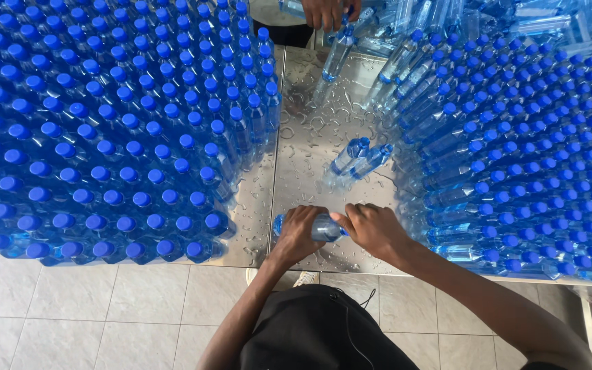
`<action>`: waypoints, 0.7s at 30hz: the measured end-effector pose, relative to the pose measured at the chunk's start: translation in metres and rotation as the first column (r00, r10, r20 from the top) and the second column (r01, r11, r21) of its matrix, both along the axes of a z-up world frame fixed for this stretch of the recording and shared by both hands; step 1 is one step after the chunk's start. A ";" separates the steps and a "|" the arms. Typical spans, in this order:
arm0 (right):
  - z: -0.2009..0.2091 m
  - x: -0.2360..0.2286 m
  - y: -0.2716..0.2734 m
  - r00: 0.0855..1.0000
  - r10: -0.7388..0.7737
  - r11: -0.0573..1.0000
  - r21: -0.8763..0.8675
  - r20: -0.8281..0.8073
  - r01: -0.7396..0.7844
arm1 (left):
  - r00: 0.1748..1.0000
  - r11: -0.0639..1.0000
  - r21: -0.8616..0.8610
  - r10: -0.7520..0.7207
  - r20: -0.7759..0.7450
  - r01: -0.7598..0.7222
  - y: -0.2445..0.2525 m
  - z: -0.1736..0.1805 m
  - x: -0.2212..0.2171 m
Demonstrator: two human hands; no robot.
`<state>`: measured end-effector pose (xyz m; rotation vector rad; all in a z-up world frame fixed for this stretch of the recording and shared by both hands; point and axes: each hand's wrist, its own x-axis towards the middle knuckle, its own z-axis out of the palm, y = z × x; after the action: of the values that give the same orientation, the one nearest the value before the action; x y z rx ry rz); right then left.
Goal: The person stands at a metal table and repeatedly picks up clear plastic water bottles with blue caps. They screw the caps onto the bottles by hand and place the finished bottles into a large, organized stack on the table.
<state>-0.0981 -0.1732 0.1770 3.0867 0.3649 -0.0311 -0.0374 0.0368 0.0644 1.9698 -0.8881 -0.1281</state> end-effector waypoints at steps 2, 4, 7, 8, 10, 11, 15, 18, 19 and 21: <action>0.008 0.005 -0.005 0.992 0.120 0.992 0.045 0.023 -0.121 | 0.996 0.999 -0.038 -0.017 -0.088 0.013 0.000 -0.001 0.001; 0.023 0.006 -0.005 0.969 0.243 0.965 0.087 0.053 -0.246 | 0.984 0.997 -0.077 -0.031 -0.173 0.018 0.004 0.003 0.001; 0.041 -0.001 -0.002 0.856 0.502 0.863 0.001 0.122 -0.506 | 0.952 0.994 -0.108 -0.067 -0.298 0.037 0.009 0.008 0.000; 0.036 -0.004 -0.005 0.864 0.492 0.862 0.076 0.107 -0.501 | 0.957 0.994 -0.096 -0.085 -0.276 0.061 0.010 0.006 -0.001; 0.023 -0.007 -0.008 0.870 0.484 0.857 0.151 0.093 -0.493 | 0.962 0.993 -0.083 -0.103 -0.253 0.084 0.008 0.004 -0.001; 0.015 -0.007 -0.007 0.934 0.347 0.878 0.324 0.078 -0.353 | 0.970 0.996 -0.052 -0.083 -0.229 0.073 0.007 0.005 0.000; 0.008 -0.015 -0.001 0.889 -0.198 0.715 0.560 -0.413 0.419 | 0.988 0.983 0.104 0.146 0.043 -0.150 -0.007 0.004 -0.016; -0.007 -0.014 -0.011 0.799 -0.232 0.548 0.604 -0.555 0.579 | 0.976 0.967 0.177 0.155 0.152 -0.182 -0.010 -0.003 -0.015; -0.003 -0.016 -0.013 0.798 -0.237 0.545 0.604 -0.554 0.581 | 0.977 0.968 0.176 0.150 0.154 -0.176 -0.008 -0.005 -0.014; 0.004 -0.017 -0.016 0.924 -0.150 0.871 0.396 -0.352 0.292 | 0.996 0.985 0.155 0.082 -0.022 -0.078 -0.005 -0.011 -0.008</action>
<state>-0.1150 -0.1892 0.1805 3.5649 0.0063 -0.5204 -0.0458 0.0321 0.0531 2.1387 -0.7994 -0.1823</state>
